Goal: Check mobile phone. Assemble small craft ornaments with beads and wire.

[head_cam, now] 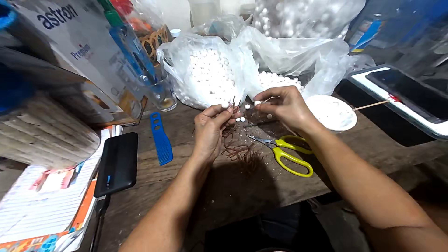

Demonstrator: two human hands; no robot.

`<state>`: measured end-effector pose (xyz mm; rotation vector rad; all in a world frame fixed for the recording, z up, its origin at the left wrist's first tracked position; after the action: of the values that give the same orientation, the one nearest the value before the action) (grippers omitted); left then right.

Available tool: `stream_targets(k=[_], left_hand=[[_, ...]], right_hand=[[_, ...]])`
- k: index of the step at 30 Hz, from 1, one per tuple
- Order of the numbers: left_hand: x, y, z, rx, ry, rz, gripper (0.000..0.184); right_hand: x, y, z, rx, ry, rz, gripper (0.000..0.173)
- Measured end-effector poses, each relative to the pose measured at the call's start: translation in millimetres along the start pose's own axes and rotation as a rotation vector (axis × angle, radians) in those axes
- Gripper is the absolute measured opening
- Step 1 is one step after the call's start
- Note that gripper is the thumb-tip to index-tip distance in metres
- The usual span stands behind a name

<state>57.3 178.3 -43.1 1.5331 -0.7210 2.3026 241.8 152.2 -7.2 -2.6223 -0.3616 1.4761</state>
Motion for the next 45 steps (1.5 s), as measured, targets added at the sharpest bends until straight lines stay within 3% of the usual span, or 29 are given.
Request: stream_targets(k=[3, 7, 32, 45], left_hand=[[0, -1, 2, -0.008, -0.008, 0.025, 0.021], [2, -1, 2, -0.007, -0.015, 0.047, 0.022], [3, -1, 5, -0.029, -0.036, 0.075, 0.024], [11, 2, 16, -0.126, -0.297, 0.162, 0.016]], right_hand=[[1, 4, 7, -0.021, -0.631, -0.047, 0.026], [1, 4, 15, -0.087, -0.79, -0.079, 0.032], [1, 8, 12, -0.074, -0.724, -0.135, 0.032], [-16, 13, -1, 0.073, -0.35, -0.331, 0.022]])
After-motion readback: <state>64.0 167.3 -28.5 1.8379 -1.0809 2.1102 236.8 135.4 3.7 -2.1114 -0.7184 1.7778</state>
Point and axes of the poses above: each hand's wrist, its own y-axis away from the middle knuckle, its own z-axis out of the palm, x = y × z, the point moved 9 cm from there along -y, towards the middle knuckle, and after that the axes turned 15 degrees about -x, right-handed, at the moved point
